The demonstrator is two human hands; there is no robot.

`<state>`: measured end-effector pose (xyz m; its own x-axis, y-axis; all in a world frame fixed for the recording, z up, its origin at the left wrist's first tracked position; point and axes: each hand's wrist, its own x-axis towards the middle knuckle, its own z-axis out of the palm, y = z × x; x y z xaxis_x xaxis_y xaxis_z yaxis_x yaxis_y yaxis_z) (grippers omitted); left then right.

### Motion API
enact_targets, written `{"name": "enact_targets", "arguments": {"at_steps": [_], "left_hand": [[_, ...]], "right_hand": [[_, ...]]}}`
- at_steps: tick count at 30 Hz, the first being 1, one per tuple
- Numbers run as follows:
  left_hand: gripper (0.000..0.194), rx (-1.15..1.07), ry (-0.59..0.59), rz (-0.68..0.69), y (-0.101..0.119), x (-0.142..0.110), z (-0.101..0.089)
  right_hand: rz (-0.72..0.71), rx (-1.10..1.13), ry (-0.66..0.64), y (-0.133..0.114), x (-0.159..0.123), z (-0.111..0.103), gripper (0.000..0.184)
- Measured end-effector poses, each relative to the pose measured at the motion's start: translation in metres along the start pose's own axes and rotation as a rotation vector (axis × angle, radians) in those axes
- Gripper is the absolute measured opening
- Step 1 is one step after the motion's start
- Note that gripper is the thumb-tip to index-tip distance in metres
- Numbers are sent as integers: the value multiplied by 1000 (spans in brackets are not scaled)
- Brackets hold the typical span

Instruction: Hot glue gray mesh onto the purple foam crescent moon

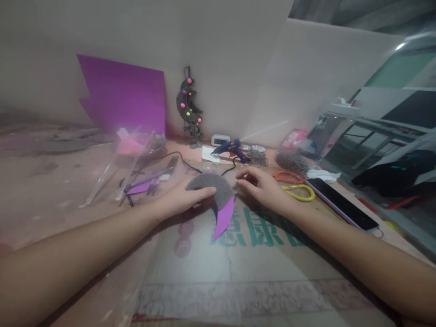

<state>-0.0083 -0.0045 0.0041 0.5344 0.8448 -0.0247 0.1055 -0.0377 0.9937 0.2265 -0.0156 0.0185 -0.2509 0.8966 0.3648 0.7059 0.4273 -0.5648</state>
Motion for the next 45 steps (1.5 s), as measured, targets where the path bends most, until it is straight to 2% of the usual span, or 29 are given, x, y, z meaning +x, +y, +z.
{"name": "enact_targets", "arguments": {"at_steps": [4, 7, 10, 13, 16, 18, 25, 31, 36, 45], "left_hand": [[25, -252, 131, -56, -4, 1, 5], [26, -354, 162, -110, -7, 3, 4], [32, -232, 166, -121, -7, 7, -1], [40, 55, 153, -35, -7, 11, -6], [42, 186, 103, 90, -6, 12, -10], [42, 208, 100, 120, -7, 13, -10], [42, 284, 117, 127, -8, 11, -9], [41, 288, 139, 138, -6, 11, -9], [43, 279, 139, 96, -4, 10, -9], [45, 321, 110, 68, -3, 9, -9]], "right_hand": [[119, 122, 60, -5, -1, -2, 26], [182, 359, 12, -16, -5, 2, 28], [238, 553, -118, -25, -10, 11, 31], [255, 609, -198, -28, -13, 19, 29], [249, 600, -228, -26, -14, 21, 33], [248, 579, -248, -26, -14, 21, 36], [178, 363, -240, -33, -16, 19, 23], [83, 264, -257, -29, -15, 18, 18], [55, 229, -234, -23, -14, 16, 18], [86, 269, -185, -21, -15, 16, 23]]}}
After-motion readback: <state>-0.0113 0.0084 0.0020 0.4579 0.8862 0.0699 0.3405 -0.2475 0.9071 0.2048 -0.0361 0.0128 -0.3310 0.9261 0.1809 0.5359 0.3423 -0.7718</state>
